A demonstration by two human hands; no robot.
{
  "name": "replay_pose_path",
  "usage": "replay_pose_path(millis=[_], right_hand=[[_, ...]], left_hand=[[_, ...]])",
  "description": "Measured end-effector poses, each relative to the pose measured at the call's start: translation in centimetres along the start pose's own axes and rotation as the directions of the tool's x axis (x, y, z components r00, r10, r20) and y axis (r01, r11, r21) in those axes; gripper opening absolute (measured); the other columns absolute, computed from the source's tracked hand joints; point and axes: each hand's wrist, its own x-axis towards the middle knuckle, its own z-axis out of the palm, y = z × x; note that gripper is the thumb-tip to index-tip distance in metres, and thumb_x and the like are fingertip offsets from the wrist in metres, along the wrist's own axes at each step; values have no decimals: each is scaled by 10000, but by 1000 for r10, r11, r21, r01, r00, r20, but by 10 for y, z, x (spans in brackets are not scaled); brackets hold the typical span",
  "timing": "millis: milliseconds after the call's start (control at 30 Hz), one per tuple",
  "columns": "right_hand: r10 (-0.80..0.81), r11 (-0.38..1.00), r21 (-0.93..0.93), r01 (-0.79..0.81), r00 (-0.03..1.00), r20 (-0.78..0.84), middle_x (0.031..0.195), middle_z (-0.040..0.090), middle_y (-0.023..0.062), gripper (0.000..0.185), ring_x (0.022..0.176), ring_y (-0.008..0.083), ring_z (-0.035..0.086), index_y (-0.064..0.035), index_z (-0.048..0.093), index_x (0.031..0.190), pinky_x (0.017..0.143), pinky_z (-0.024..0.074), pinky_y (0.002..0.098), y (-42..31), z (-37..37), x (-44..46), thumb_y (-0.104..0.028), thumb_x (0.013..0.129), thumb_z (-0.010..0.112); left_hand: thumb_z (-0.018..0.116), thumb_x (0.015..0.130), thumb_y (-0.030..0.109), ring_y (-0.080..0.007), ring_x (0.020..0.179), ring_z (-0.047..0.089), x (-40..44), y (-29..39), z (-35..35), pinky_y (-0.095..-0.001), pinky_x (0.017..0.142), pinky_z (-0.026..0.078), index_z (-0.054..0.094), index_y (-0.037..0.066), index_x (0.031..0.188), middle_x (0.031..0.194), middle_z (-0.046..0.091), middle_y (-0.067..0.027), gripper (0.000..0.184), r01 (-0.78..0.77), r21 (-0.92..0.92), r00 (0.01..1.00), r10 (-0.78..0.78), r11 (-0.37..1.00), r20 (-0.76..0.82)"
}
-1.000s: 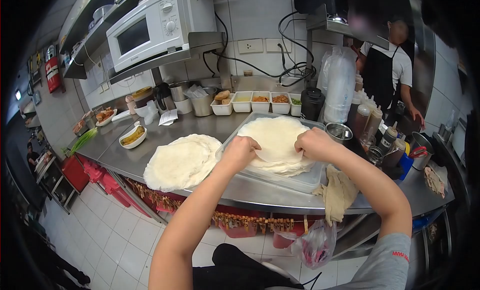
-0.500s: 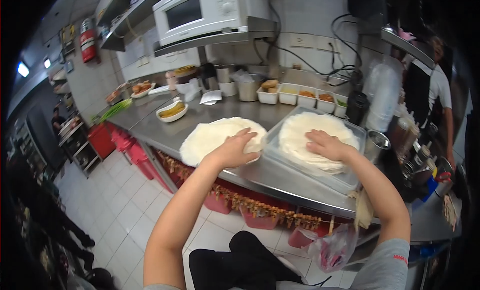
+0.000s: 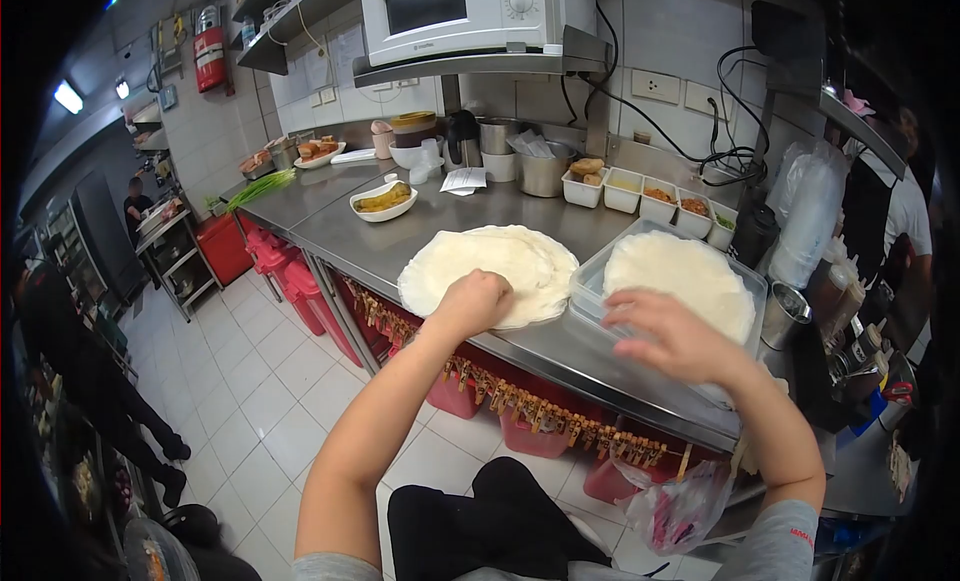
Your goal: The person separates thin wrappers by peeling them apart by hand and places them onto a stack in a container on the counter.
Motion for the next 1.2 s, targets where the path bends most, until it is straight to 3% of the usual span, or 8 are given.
replay_pose_path(millis=[267, 367, 433, 567, 767, 867, 1067, 1200], right_hand=[[-186, 899, 429, 88, 964, 192, 1288, 489, 187, 481, 1199, 323, 491, -15, 507, 1252, 956, 430, 404, -34, 81, 14, -317, 894, 618], [236, 740, 645, -192, 972, 18, 1406, 357, 211, 660, 1311, 291, 386, -2, 280, 1416, 979, 418, 409, -31, 133, 12, -288, 915, 601], [428, 276, 946, -171, 903, 39, 1481, 228, 181, 753, 1369, 255, 282, -7, 96, 1468, 1051, 349, 387, -36, 161, 20, -194, 922, 580], [470, -108, 994, 34, 882, 21, 1417, 376, 146, 675, 1291, 239, 398, -10, 201, 1449, 1060, 344, 367, -56, 199, 22, -92, 898, 581], [314, 22, 893, -450, 851, 421, 884, 675, 59, 124, 740, 118, 607, 16, 640, 948, 719, 488, 274, -77, 348, -4, -81, 871, 645], [100, -110, 682, -723, 675, 731, 855, 677, 81, 172, 707, 170, 646, -9, 623, 959, 662, 529, 303, -77, 421, -25, -173, 932, 578], [-124, -379, 580, -721, 660, 741, 1050, 638, 114, 341, 851, 210, 654, -20, 536, 1143, 663, 556, 336, -105, 409, 4, -309, 969, 487], [-33, -513, 536, -670, 639, 768, 989, 649, 106, 264, 855, 276, 637, -79, 601, 1042, 695, 519, 393, -143, 364, 6, -296, 932, 500]], left_hand=[[586, 914, 215, -205, 689, 651, -29, -6, -74, -330, 643, 502, 679, -18, 904, 793, 688, -122, 251, 101, -657, 910, -336, 748, -243], [566, 951, 216, -91, 713, 634, -73, 2, -116, -253, 617, 510, 648, -35, 984, 880, 681, -54, 266, -57, -954, 917, -363, 293, -166], [576, 941, 197, -130, 771, 653, -116, 11, -134, -243, 710, 524, 649, -36, 997, 914, 685, -98, 250, -16, -994, 915, -399, 109, -59], [581, 933, 175, -103, 758, 633, -222, -3, -86, -246, 712, 521, 669, 9, 1004, 927, 687, -50, 201, 214, -924, 757, -652, 315, -47], [604, 911, 246, -133, 882, 602, -410, -26, 52, -304, 801, 491, 647, -13, 1059, 953, 669, -63, 301, 711, -699, 404, -855, 71, 324], [602, 890, 211, -223, 1037, 585, -461, -3, 128, -343, 888, 467, 576, -17, 1178, 1111, 615, -146, 368, 863, -250, 360, -883, 438, -302], [625, 873, 228, -277, 1175, 527, -399, 48, 168, -367, 956, 437, 500, -24, 1271, 1256, 539, -197, 488, 310, -922, 524, -851, 233, -38], [626, 876, 229, -231, 1105, 570, -374, 60, 142, -343, 905, 467, 490, -21, 1285, 1206, 586, -173, 499, 490, -790, 515, -854, 368, -79]])
